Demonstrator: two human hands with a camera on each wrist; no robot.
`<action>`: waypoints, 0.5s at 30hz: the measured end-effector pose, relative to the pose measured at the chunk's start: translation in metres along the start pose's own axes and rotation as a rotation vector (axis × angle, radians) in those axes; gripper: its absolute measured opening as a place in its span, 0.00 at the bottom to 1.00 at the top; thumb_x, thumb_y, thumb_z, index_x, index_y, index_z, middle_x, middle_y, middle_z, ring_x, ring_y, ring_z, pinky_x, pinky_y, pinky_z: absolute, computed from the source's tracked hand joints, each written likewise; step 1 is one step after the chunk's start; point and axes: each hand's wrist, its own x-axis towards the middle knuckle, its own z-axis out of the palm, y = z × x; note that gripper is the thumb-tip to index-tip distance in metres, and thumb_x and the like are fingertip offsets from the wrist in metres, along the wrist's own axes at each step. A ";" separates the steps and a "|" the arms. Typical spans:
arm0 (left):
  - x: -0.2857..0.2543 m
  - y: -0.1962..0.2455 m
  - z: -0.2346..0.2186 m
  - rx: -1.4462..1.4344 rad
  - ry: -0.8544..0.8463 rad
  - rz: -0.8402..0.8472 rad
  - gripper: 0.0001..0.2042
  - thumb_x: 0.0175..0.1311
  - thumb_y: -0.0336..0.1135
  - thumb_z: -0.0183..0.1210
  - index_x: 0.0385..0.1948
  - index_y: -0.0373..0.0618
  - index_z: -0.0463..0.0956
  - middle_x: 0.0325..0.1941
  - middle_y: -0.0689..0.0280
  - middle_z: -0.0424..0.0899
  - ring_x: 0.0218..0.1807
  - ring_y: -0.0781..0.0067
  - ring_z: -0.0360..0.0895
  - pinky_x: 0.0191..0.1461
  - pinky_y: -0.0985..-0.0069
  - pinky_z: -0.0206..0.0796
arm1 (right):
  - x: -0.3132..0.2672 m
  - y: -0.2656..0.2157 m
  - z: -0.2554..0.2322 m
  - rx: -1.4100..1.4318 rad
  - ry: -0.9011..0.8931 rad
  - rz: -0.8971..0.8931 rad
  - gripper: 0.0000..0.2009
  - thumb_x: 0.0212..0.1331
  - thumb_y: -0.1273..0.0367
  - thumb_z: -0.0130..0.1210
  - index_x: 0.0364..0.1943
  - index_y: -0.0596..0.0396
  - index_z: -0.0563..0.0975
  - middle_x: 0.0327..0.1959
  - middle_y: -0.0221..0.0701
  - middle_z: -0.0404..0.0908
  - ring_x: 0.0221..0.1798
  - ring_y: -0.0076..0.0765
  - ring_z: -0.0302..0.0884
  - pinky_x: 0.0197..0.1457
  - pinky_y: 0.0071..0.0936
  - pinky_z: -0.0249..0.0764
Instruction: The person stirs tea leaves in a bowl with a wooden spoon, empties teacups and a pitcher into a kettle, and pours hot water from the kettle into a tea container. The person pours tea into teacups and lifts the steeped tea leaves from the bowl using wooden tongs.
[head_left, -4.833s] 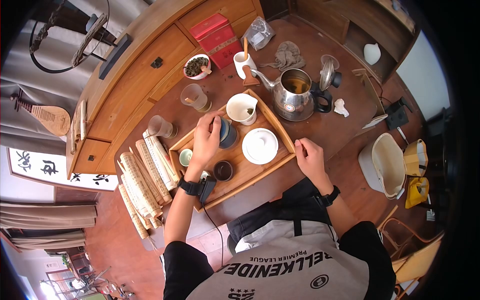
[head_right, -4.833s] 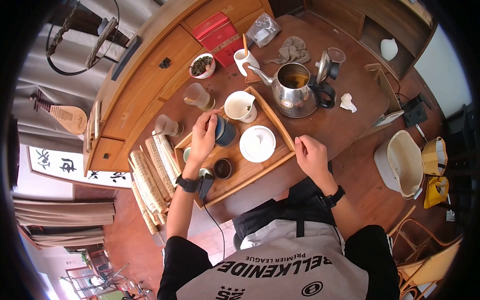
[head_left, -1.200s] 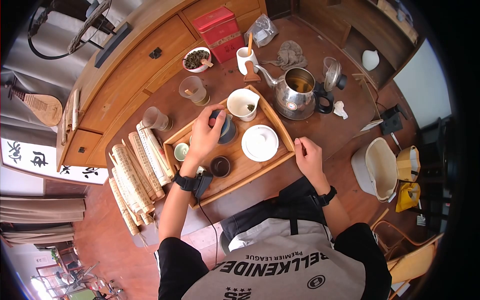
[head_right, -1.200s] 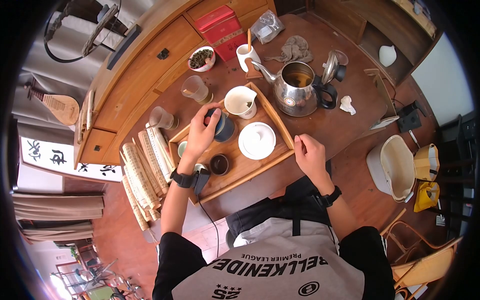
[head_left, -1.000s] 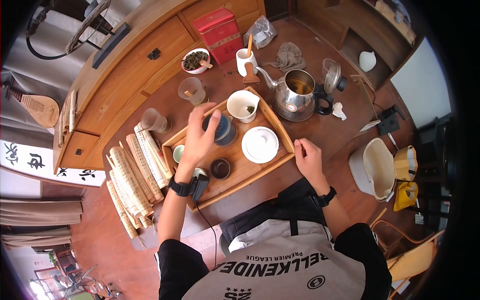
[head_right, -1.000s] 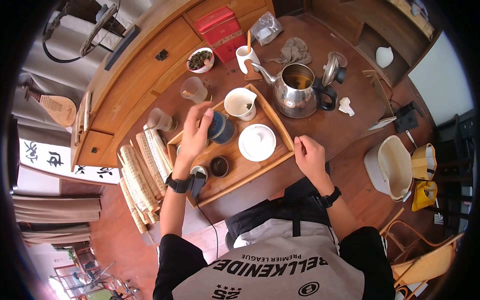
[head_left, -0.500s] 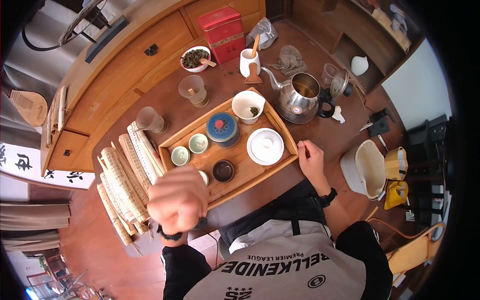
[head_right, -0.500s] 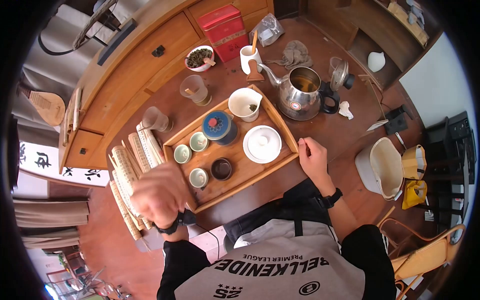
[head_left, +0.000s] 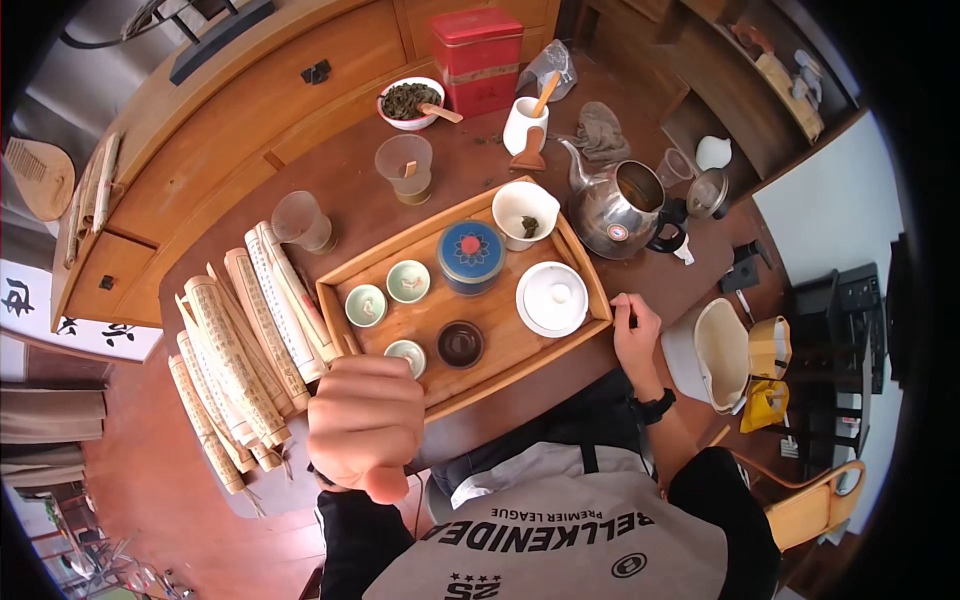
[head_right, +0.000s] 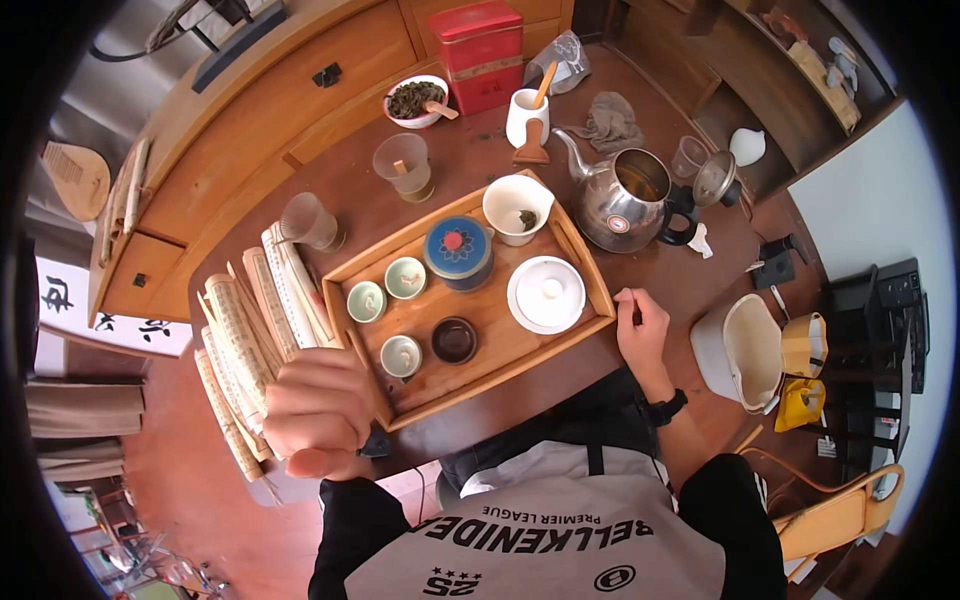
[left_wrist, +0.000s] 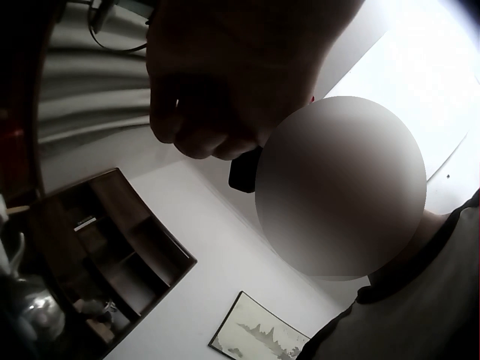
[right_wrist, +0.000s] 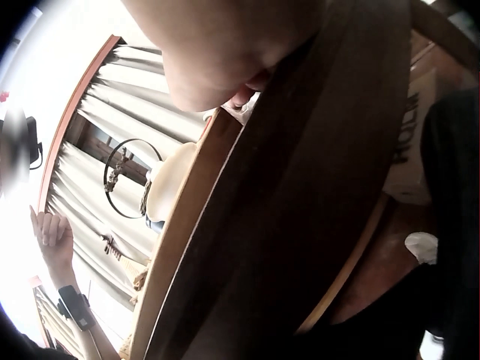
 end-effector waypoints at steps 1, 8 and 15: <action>0.001 0.000 -0.001 0.002 -0.010 0.005 0.35 0.78 0.58 0.40 0.05 0.50 0.54 0.05 0.73 0.58 0.06 0.75 0.59 0.14 0.78 0.46 | 0.001 -0.001 0.000 -0.009 0.006 -0.001 0.07 0.68 0.73 0.54 0.33 0.62 0.79 0.23 0.35 0.79 0.25 0.24 0.73 0.32 0.23 0.70; 0.000 0.005 -0.020 -0.128 -0.093 -0.022 0.33 0.78 0.55 0.45 0.09 0.44 0.56 0.10 0.67 0.60 0.10 0.69 0.56 0.16 0.74 0.42 | 0.002 0.001 0.003 -0.023 0.031 -0.011 0.08 0.69 0.72 0.53 0.33 0.61 0.79 0.25 0.35 0.80 0.27 0.26 0.75 0.32 0.24 0.70; 0.002 0.008 -0.021 -0.146 -0.114 0.063 0.30 0.81 0.46 0.37 0.09 0.52 0.51 0.06 0.75 0.56 0.06 0.77 0.51 0.15 0.77 0.40 | 0.002 -0.001 0.002 -0.049 0.013 -0.013 0.08 0.69 0.71 0.54 0.34 0.61 0.79 0.25 0.35 0.80 0.26 0.26 0.75 0.32 0.24 0.70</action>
